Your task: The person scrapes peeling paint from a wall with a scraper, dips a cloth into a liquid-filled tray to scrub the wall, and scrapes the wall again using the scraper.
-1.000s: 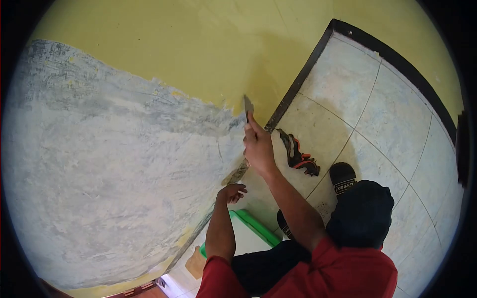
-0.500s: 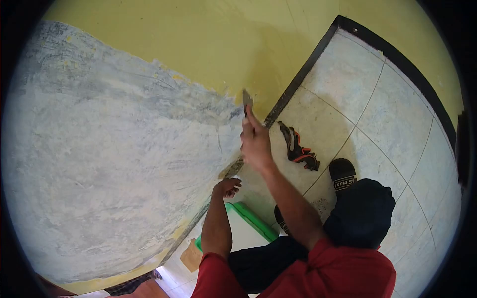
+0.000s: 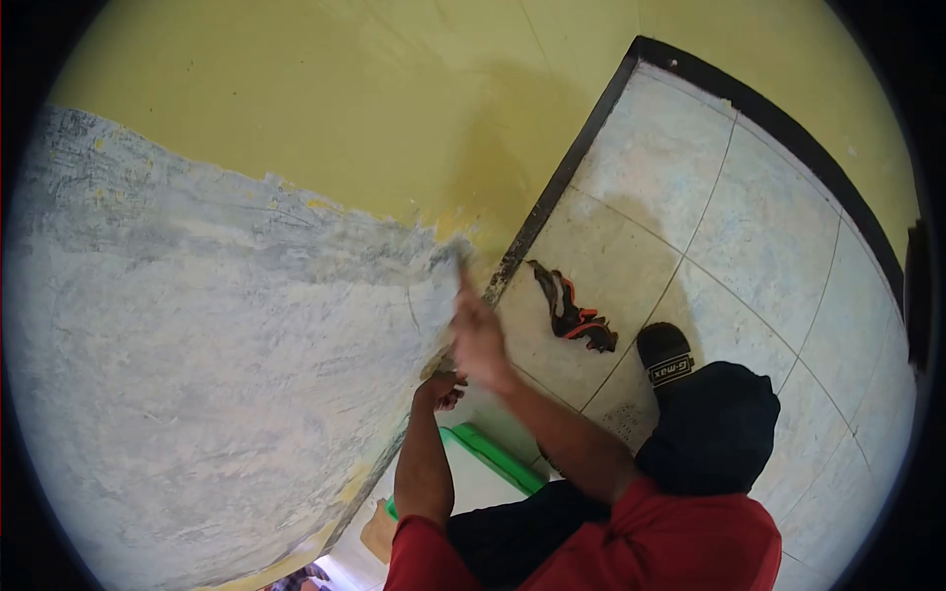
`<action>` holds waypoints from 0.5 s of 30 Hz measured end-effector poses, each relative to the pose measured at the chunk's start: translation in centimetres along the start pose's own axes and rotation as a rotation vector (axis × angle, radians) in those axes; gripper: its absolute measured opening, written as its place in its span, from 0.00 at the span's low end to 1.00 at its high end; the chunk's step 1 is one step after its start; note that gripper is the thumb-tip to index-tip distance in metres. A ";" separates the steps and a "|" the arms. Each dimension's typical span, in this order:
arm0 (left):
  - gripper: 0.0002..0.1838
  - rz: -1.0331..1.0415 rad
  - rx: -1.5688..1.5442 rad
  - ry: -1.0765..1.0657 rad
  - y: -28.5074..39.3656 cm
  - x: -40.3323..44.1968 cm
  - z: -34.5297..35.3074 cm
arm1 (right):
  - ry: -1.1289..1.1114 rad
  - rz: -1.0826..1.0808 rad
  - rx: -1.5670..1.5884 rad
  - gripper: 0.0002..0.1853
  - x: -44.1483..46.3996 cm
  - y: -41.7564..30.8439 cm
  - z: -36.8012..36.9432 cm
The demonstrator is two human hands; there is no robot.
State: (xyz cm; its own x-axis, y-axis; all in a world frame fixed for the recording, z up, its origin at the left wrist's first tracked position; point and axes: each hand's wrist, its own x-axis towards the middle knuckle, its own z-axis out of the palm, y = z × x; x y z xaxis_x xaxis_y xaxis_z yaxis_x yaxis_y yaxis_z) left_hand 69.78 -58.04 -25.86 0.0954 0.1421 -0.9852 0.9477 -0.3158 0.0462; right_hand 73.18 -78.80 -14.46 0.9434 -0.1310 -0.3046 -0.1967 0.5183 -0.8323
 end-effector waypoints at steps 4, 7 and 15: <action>0.12 0.024 0.068 -0.014 -0.3 0.0 -0.2 | -0.085 0.348 0.289 0.26 1.2 -3.6 -2.9; 0.14 -0.103 0.102 0.003 -0.6 0.1 -0.6 | -0.180 0.271 0.194 0.26 -0.9 -2.7 -1.4; 0.14 -0.065 0.102 0.038 -0.2 0.9 -0.2 | -0.220 0.390 0.204 0.27 0.2 -4.8 -3.5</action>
State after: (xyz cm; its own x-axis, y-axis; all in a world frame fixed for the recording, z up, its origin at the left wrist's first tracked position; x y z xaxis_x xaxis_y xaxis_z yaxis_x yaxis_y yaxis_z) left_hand 69.73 -57.69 -26.71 0.0482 0.1999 -0.9786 0.9166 -0.3981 -0.0361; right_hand 73.35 -84.26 -12.13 0.8481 0.2763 -0.4522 -0.5113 0.6507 -0.5613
